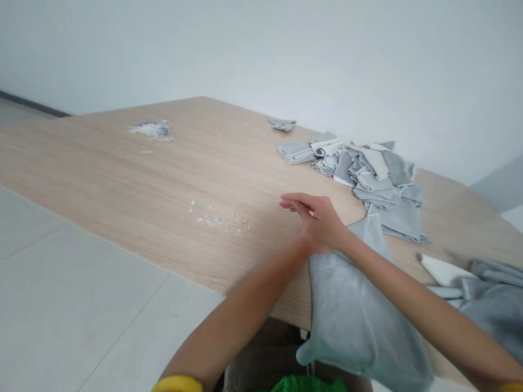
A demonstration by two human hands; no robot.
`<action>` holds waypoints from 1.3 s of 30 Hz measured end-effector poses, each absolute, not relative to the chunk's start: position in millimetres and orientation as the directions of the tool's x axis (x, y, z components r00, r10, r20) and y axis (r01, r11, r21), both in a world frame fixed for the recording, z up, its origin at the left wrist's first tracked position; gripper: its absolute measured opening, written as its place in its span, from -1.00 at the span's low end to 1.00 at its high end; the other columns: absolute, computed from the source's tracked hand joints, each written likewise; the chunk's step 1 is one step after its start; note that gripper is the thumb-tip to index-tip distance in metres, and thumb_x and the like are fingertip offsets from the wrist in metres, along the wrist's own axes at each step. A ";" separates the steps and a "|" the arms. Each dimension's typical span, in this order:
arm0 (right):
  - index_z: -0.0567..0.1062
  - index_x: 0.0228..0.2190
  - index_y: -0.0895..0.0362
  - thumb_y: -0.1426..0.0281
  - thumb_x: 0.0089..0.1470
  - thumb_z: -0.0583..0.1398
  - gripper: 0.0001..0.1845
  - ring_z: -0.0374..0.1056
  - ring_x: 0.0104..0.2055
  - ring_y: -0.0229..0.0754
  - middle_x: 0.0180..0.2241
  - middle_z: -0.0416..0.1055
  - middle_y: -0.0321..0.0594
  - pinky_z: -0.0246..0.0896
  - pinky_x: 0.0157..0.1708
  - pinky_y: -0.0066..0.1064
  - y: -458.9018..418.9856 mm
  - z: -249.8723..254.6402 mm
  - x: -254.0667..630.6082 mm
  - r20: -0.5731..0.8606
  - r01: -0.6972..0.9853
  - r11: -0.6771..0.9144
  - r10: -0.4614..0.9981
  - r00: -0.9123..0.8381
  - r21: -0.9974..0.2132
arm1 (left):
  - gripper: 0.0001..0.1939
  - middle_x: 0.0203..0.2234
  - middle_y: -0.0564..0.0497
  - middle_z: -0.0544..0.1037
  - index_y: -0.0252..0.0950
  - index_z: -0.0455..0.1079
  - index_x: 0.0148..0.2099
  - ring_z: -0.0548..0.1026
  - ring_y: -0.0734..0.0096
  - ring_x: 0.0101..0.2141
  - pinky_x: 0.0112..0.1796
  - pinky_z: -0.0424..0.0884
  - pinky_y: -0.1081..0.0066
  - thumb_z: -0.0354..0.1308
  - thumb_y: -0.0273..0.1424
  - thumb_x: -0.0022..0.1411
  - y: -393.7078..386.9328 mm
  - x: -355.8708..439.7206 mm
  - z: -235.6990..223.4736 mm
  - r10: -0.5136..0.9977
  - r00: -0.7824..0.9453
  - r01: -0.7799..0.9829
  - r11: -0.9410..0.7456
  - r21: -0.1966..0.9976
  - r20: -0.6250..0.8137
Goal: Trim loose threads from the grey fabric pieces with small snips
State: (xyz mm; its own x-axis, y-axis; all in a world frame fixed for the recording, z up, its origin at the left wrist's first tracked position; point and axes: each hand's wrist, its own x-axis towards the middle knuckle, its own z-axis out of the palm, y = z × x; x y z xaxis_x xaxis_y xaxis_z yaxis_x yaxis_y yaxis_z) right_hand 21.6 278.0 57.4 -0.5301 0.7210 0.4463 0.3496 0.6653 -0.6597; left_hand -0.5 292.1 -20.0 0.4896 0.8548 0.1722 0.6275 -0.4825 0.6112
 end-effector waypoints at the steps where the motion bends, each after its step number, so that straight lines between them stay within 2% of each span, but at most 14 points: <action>1: 0.58 -0.05 0.07 0.51 0.22 0.04 -0.60 0.57 -0.08 -0.16 -0.13 0.63 -0.16 0.46 -0.03 -0.28 267.4 60.6 44.7 0.435 0.377 0.662 0.728 -0.530 -0.648 | -0.70 0.05 -0.12 0.47 -0.24 0.40 0.11 0.50 0.25 -0.05 -0.05 0.51 0.15 0.10 -0.26 0.41 292.4 0.6 -19.8 0.859 0.478 0.627 -0.480 0.614 0.184; 3: 0.57 -0.01 0.05 0.58 0.15 0.00 -0.50 0.51 0.04 -0.15 -0.03 0.59 -0.18 0.37 0.12 -0.20 242.5 61.6 93.1 0.411 0.451 0.639 0.758 -0.506 -0.623 | -0.70 0.02 -0.11 0.49 -0.27 0.41 0.10 0.50 0.21 -0.02 -0.05 0.49 0.14 0.11 -0.25 0.41 293.9 -1.0 -21.2 0.856 0.479 0.625 -0.490 0.608 0.197; 6: 0.58 -0.04 -0.01 0.62 0.06 -0.03 -0.42 0.39 0.19 -0.11 0.09 0.51 -0.23 0.19 0.27 -0.08 200.9 48.7 164.8 0.386 0.535 0.558 0.828 -0.406 -0.635 | -0.67 -0.15 -0.10 0.58 -0.30 0.47 0.00 0.55 0.25 -0.14 -0.05 0.48 0.13 0.11 -0.17 0.39 297.5 -9.2 -25.2 0.855 0.477 0.626 -0.494 0.604 0.205; 12: 0.60 -0.13 -0.08 0.54 0.01 0.07 -0.52 0.37 0.19 0.05 0.06 0.52 -0.23 0.14 0.25 0.05 128.8 5.5 260.9 0.320 0.616 0.261 0.947 -0.015 -0.743 | -0.64 -0.22 -0.05 0.65 -0.19 0.53 -0.04 0.57 0.26 -0.21 -0.18 0.43 0.34 0.06 -0.09 0.35 303.0 -16.3 -25.0 0.858 0.442 0.605 -0.500 0.620 0.261; 14: 0.63 -0.22 -0.07 0.49 0.03 0.12 -0.63 0.48 0.02 0.07 -0.10 0.60 -0.20 0.29 0.11 0.00 111.5 -7.0 273.0 0.304 0.601 0.170 0.944 0.128 -0.781 | -0.59 -0.25 -0.02 0.65 -0.21 0.52 -0.02 0.56 0.31 -0.26 -0.24 0.41 0.40 0.09 -0.04 0.31 304.3 -16.1 -23.1 0.848 0.453 0.585 -0.516 0.626 0.276; 16: 0.63 -0.40 -0.04 0.45 0.04 0.14 -0.74 0.51 -0.31 0.02 -0.41 0.58 -0.21 0.41 -0.23 -0.13 98.2 -19.6 278.1 0.310 0.538 0.121 0.910 0.276 -0.834 | -0.54 -0.31 0.00 0.63 -0.25 0.51 0.00 0.54 0.36 -0.32 -0.30 0.39 0.44 0.15 -0.02 0.26 305.6 -16.5 -21.0 0.830 0.481 0.562 -0.540 0.627 0.283; 18: 0.55 -0.57 0.01 0.43 0.03 0.14 -0.77 0.34 -0.58 -0.08 -0.63 0.40 -0.25 0.25 -0.54 -0.26 87.9 -32.4 279.0 0.308 0.437 0.116 0.863 0.400 -0.892 | -0.51 -0.38 0.03 0.61 -0.27 0.53 -0.01 0.51 0.39 -0.39 -0.35 0.36 0.46 0.21 -0.01 0.21 306.4 -17.9 -19.0 0.803 0.529 0.540 -0.567 0.622 0.273; 20: 0.46 -0.66 0.05 0.43 -0.01 0.14 -0.76 0.21 -0.65 -0.15 -0.69 0.28 -0.28 0.07 -0.64 -0.33 79.5 -44.2 277.3 0.269 0.323 0.118 0.836 0.479 -0.939 | -0.50 -0.39 0.04 0.61 -0.26 0.55 -0.02 0.49 0.41 -0.41 -0.36 0.35 0.46 0.28 -0.02 0.13 306.2 -19.6 -17.0 0.767 0.592 0.517 -0.597 0.613 0.249; 25: 0.38 -0.67 0.10 0.48 -0.07 0.17 -0.80 0.08 -0.65 -0.27 -0.73 0.10 -0.39 0.00 -0.60 -0.40 63.9 -57.6 265.6 0.180 0.007 0.216 0.796 0.577 -0.976 | -0.44 -0.36 0.01 0.65 -0.22 0.60 -0.07 0.53 0.29 -0.38 -0.32 0.36 0.40 0.45 -0.07 -0.12 301.0 -21.0 -13.2 0.675 0.719 0.492 -0.663 0.564 0.167; 28: 0.44 -0.63 0.14 0.49 -0.06 0.18 -0.84 0.05 -0.65 -0.33 -0.73 0.08 -0.42 0.04 -0.57 -0.41 59.1 -51.1 256.7 0.178 -0.084 0.281 0.785 0.593 -0.956 | -0.62 -0.38 0.00 0.66 -0.20 0.63 -0.16 0.54 0.26 -0.38 -0.31 0.34 0.38 0.37 -0.11 0.01 296.9 -17.2 -13.2 0.668 0.727 0.505 -0.678 0.534 0.160; 30: 0.42 -0.65 0.15 0.43 0.03 0.20 -0.75 0.03 -0.65 -0.34 -0.72 0.09 -0.41 0.04 -0.58 -0.41 56.5 -44.9 252.2 0.155 -0.112 0.275 0.784 0.601 -0.955 | -0.74 -0.41 0.01 0.65 -0.21 0.62 -0.25 0.52 0.30 -0.39 -0.32 0.32 0.40 0.26 -0.16 0.13 296.2 -13.5 -14.3 0.685 0.708 0.521 -0.670 0.529 0.170; 34: 0.37 -0.67 0.15 0.26 0.11 0.28 -0.59 0.08 -0.61 -0.33 -0.68 0.14 -0.38 0.02 -0.60 -0.44 41.6 -45.1 251.2 0.144 -0.015 0.198 0.762 0.632 -0.980 | -0.66 -0.47 -0.01 0.60 -0.31 0.57 -0.33 0.47 0.36 -0.41 -0.33 0.31 0.43 0.11 -0.18 0.25 305.0 -10.1 -17.3 0.808 0.552 0.630 -0.565 0.533 0.205; 37: 0.35 -0.68 0.14 0.21 0.06 0.35 -0.55 0.14 -0.58 -0.30 -0.66 0.21 -0.33 0.03 -0.58 -0.43 14.4 -57.4 256.6 0.129 0.113 0.077 0.799 0.587 -0.991 | -0.56 -0.41 -0.10 0.59 -0.38 0.56 -0.25 0.48 0.30 -0.37 -0.30 0.34 0.38 -0.03 -0.17 0.33 317.7 -15.2 -20.2 0.918 0.333 0.743 -0.397 0.538 0.217; 39: 0.35 -0.68 0.14 0.17 0.08 0.33 -0.53 0.13 -0.59 -0.29 -0.67 0.20 -0.33 0.04 -0.57 -0.42 -9.4 -65.9 258.6 0.078 0.131 0.007 0.835 0.545 -0.991 | -0.57 -0.36 -0.14 0.60 -0.37 0.57 -0.20 0.51 0.24 -0.32 -0.25 0.38 0.34 -0.03 -0.18 0.33 324.1 -20.4 -23.3 0.957 0.213 0.794 -0.287 0.535 0.197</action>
State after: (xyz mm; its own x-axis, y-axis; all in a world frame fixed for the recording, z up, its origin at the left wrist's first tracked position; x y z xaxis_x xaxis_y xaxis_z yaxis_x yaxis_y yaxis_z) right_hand 258.6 -9.4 -65.9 0.5449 0.8348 0.0783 0.1311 0.0074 -0.9913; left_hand -20.4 324.1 -23.3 0.2130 0.9569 0.1974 0.7943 -0.2872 0.5354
